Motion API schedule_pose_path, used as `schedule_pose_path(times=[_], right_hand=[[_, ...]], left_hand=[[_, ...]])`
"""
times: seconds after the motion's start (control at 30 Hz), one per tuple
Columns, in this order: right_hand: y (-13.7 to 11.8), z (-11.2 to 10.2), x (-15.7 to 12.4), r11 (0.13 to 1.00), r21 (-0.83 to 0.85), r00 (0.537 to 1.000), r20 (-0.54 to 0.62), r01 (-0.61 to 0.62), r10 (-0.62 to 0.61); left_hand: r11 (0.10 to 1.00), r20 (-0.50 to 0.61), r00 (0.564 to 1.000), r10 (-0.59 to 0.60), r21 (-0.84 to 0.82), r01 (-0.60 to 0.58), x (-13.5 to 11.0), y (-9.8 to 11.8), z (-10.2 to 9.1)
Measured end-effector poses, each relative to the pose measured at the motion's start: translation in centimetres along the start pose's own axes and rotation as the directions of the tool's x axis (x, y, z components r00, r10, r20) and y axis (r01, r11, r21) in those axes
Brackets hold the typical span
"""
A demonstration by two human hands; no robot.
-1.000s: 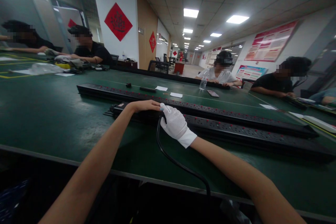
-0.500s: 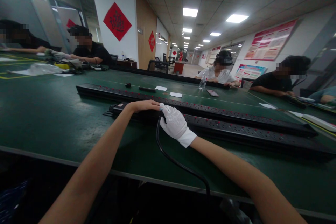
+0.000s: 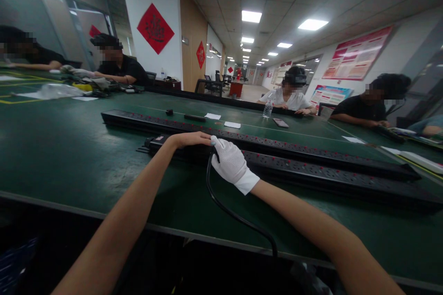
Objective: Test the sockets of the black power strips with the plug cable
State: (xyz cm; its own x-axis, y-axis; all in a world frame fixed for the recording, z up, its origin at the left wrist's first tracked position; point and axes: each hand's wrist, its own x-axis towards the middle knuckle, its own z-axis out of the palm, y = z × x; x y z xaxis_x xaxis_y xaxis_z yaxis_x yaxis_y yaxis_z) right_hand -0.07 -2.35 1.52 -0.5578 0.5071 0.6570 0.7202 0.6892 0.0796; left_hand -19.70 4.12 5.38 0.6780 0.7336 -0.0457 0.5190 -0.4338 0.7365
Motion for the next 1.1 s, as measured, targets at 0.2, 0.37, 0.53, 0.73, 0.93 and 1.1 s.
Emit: schedule_pose_path(times=[0.2, 0.37, 0.53, 0.73, 0.93, 1.1], right_hand=[[-0.05, -0.08, 0.02, 1.0, 0.001, 1.0, 0.005, -0.004, 0.004], [-0.06, -0.18, 0.03, 1.0, 0.002, 1.0, 0.011, -0.003, 0.003], [0.02, -0.05, 0.02, 1.0, 0.007, 1.0, 0.004, 0.003, -0.003], [0.06, 0.08, 0.01, 1.0, 0.009, 1.0, 0.001, 0.005, -0.005], [0.02, 0.04, 0.03, 1.0, 0.012, 1.0, -0.001, 0.002, -0.002], [0.05, 0.09, -0.01, 1.0, 0.005, 1.0, 0.0, 0.0, 0.0]], left_hand=[[1.0, 0.009, 1.0, -0.003, -0.002, 0.003, -0.18, 0.16, 0.05], [1.0, 0.013, 1.0, -0.009, -0.015, 0.009, -0.2, 0.22, 0.04], [1.0, 0.016, 1.0, -0.002, 0.003, 0.002, -0.21, 0.27, 0.06], [0.999, 0.004, 1.0, 0.0, 0.033, 0.0, -0.23, 0.18, 0.1], [1.0, 0.008, 1.0, 0.009, 0.028, -0.01, -0.26, 0.41, 0.1], [1.0, 0.008, 1.0, -0.001, 0.017, 0.001, -0.21, 0.36, 0.11]])
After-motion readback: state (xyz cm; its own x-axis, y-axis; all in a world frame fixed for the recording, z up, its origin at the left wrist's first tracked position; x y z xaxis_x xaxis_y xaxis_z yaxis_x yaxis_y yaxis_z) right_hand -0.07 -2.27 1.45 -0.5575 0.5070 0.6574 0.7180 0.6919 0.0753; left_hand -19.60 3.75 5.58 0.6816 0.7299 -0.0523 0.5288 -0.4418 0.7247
